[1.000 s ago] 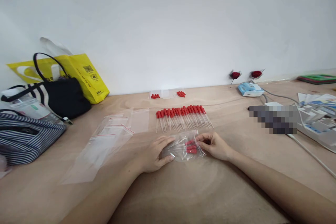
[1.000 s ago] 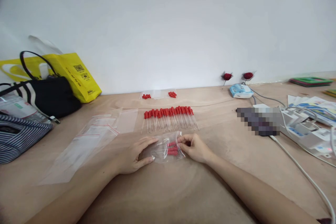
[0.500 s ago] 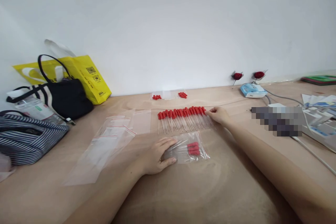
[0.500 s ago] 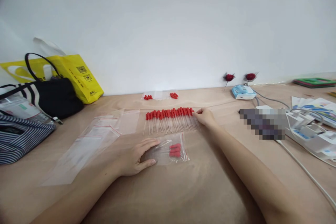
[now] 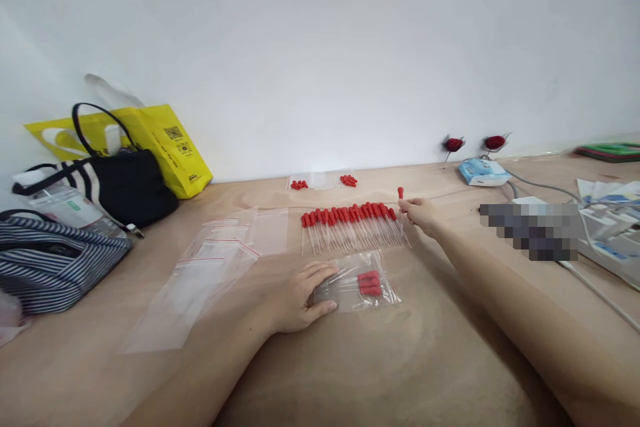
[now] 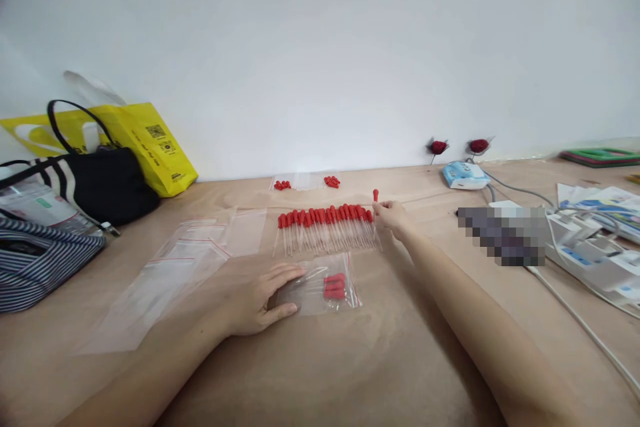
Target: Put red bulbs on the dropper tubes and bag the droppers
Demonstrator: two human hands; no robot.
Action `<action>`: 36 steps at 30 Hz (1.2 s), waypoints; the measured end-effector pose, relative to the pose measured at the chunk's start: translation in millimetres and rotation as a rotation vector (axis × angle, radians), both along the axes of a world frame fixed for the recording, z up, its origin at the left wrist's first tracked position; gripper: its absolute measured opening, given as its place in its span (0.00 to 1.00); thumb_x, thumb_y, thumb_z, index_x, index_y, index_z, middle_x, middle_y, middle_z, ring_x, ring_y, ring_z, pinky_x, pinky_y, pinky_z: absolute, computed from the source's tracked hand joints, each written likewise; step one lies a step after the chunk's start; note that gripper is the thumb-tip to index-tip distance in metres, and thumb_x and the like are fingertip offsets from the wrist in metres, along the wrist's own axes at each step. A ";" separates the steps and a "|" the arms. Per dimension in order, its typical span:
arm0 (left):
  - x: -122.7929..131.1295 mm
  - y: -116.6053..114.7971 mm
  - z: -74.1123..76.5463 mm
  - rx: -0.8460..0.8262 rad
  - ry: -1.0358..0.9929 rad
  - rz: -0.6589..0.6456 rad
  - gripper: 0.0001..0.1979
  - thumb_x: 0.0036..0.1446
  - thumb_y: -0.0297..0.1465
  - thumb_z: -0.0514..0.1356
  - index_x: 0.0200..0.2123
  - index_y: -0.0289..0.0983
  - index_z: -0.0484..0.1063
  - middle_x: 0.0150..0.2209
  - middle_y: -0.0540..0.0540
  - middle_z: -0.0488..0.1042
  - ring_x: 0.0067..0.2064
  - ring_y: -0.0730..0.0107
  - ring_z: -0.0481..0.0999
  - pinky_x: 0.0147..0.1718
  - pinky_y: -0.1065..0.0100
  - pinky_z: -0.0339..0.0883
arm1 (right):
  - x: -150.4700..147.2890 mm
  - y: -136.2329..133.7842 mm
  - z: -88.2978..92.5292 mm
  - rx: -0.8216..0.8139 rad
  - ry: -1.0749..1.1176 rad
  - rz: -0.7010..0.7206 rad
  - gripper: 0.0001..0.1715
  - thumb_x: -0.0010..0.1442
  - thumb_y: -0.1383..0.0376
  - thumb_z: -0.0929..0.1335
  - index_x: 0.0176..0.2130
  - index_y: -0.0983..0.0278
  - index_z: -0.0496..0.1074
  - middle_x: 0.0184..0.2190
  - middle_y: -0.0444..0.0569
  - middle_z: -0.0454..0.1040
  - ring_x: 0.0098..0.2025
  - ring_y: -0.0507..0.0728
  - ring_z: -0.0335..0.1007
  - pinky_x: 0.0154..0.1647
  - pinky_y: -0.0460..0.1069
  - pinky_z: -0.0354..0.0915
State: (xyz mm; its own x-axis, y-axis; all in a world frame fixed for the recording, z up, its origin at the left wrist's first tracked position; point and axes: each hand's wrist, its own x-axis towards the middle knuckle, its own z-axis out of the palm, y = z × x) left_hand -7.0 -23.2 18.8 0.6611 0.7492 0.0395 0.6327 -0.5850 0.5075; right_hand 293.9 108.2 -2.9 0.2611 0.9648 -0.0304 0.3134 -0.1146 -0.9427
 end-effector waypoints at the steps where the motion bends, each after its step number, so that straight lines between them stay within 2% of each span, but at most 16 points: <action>1: -0.2 0.2 -0.7 0.001 0.001 0.000 0.25 0.54 0.38 0.55 0.54 0.39 0.58 0.55 0.44 0.62 0.57 0.60 0.59 0.55 0.56 0.53 | 0.8 -5.6 2.5 0.035 0.038 0.008 0.16 0.49 0.55 0.65 0.23 0.65 0.63 0.18 0.44 0.65 0.16 0.46 0.54 0.16 0.44 0.54; 4: -1.0 1.6 -2.9 0.007 0.001 -0.011 0.25 0.54 0.37 0.55 0.54 0.38 0.58 0.56 0.43 0.61 0.57 0.60 0.58 0.55 0.56 0.53 | -0.2 -31.1 5.3 0.125 0.127 0.031 0.19 0.48 0.52 0.65 0.32 0.64 0.61 0.20 0.41 0.65 0.17 0.46 0.57 0.19 0.44 0.58; 8: -1.2 3.2 -3.7 0.017 0.002 -0.027 0.24 0.54 0.38 0.55 0.54 0.38 0.58 0.55 0.42 0.62 0.57 0.59 0.58 0.55 0.55 0.53 | -10.2 -72.4 -1.7 0.247 0.277 0.089 0.38 0.43 0.52 0.69 0.48 0.62 0.52 0.19 0.35 0.61 0.17 0.48 0.59 0.17 0.44 0.58; 11: -0.7 3.0 -2.5 0.021 -0.004 -0.029 0.24 0.54 0.38 0.54 0.54 0.39 0.58 0.55 0.43 0.62 0.57 0.59 0.59 0.55 0.55 0.53 | -18.0 -90.8 -8.2 0.247 0.309 0.123 0.44 0.44 0.52 0.69 0.53 0.60 0.46 0.23 0.37 0.62 0.19 0.50 0.64 0.19 0.47 0.63; 18: -1.2 1.1 -1.0 0.006 -0.005 -0.007 0.24 0.54 0.37 0.55 0.54 0.40 0.58 0.56 0.44 0.61 0.57 0.60 0.58 0.55 0.54 0.53 | -29.4 -94.0 -17.9 0.230 0.395 0.146 0.38 0.45 0.49 0.68 0.49 0.58 0.48 0.25 0.38 0.63 0.22 0.51 0.66 0.23 0.49 0.67; 23: -1.6 1.3 -1.2 0.008 0.001 -0.008 0.24 0.54 0.37 0.55 0.55 0.41 0.57 0.56 0.44 0.61 0.57 0.59 0.58 0.55 0.54 0.53 | -30.4 -100.0 -11.9 0.282 0.440 0.136 0.31 0.49 0.49 0.65 0.46 0.58 0.49 0.28 0.40 0.65 0.23 0.50 0.67 0.25 0.49 0.67; 26: -1.2 1.3 -0.8 0.008 0.014 -0.001 0.24 0.54 0.38 0.55 0.55 0.40 0.57 0.56 0.44 0.61 0.57 0.59 0.58 0.55 0.54 0.53 | -26.5 -102.4 -8.3 0.313 0.418 0.073 0.31 0.49 0.50 0.66 0.46 0.58 0.49 0.27 0.39 0.64 0.22 0.49 0.64 0.22 0.47 0.65; 29: -0.9 1.4 -0.8 0.010 0.015 -0.003 0.24 0.55 0.38 0.54 0.55 0.41 0.57 0.56 0.44 0.61 0.57 0.59 0.58 0.55 0.54 0.53 | -25.2 -103.2 -9.9 0.294 0.399 0.081 0.30 0.49 0.50 0.65 0.45 0.58 0.49 0.26 0.39 0.64 0.21 0.49 0.64 0.21 0.47 0.64; 36: -0.8 2.0 -1.2 0.010 0.016 -0.016 0.25 0.55 0.38 0.54 0.56 0.41 0.55 0.56 0.44 0.60 0.57 0.59 0.58 0.55 0.54 0.53 | -37.1 -104.5 -14.4 0.235 0.491 0.085 0.29 0.48 0.47 0.65 0.42 0.58 0.51 0.26 0.41 0.67 0.24 0.52 0.68 0.27 0.51 0.67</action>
State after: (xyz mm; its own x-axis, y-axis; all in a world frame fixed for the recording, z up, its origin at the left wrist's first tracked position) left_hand -7.7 -21.2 17.6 0.6738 0.7380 0.0363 0.6311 -0.6004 0.4911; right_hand 256.8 3.7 -17.4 0.1911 0.9775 0.0899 -0.1705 0.1232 -0.9776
